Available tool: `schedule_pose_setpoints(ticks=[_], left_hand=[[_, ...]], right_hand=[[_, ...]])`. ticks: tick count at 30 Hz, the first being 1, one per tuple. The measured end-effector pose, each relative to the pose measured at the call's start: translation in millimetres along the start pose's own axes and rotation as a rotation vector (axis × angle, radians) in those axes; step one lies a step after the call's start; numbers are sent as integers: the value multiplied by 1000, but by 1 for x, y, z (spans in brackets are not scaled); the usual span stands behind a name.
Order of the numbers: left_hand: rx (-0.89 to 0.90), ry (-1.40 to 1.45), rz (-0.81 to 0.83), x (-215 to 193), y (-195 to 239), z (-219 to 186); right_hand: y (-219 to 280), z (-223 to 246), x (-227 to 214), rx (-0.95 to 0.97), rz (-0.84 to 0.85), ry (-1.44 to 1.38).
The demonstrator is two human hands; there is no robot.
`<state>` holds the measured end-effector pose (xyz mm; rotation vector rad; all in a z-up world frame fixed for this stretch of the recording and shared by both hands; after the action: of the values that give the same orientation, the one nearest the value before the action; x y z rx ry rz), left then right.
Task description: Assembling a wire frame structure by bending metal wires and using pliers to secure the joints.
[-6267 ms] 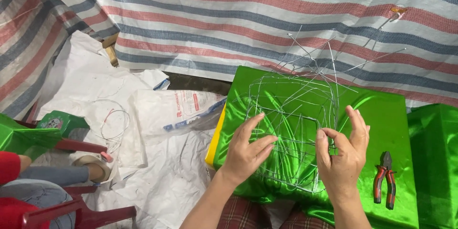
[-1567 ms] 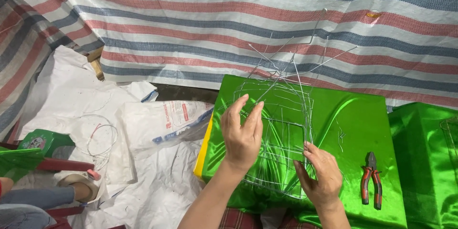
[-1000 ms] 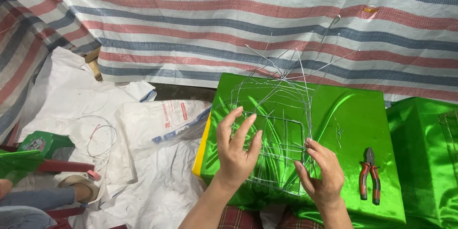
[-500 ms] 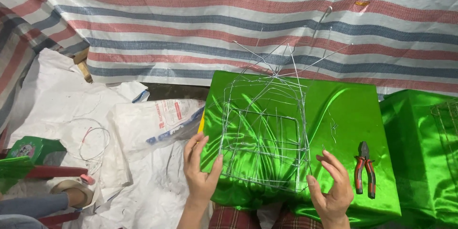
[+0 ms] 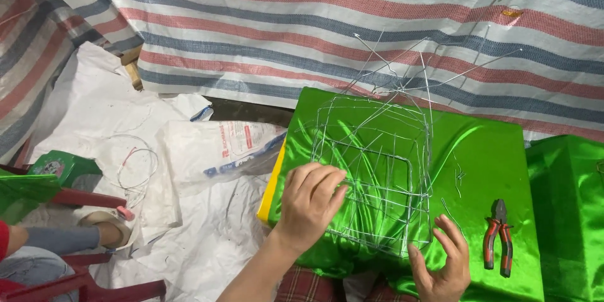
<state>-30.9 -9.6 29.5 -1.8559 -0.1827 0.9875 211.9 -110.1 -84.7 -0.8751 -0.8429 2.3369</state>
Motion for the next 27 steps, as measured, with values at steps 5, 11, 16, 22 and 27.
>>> schedule_pose_setpoints(ticks=[5, 11, 16, 22, 27], left_hand=[[58, -52, 7, 5, -2, 3], [137, -43, 21, -9, -26, -2], [183, -23, 33, -12, -33, -2], [227, 23, 14, -16, -36, 0], [156, 79, 34, -13, -20, 4]], right_hand=[[11, -8, -3, -13, 3, 26], [20, -15, -2, -2, 35, 41], [24, -21, 3, 11, 42, 69], [25, -20, 7, 9, 51, 83], [24, -15, 5, 57, 31, 50]])
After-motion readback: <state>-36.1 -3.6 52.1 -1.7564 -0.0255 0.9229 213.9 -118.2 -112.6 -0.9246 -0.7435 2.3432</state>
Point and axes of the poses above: each hand's wrist, its own y-axis away from the middle knuckle, its own x-axis out of the palm, z = x × y, the point moved 6 cm from there along -y, towards the middle knuckle, and after that the axes turned 2 degrees about -z, right-handed, at the moved point
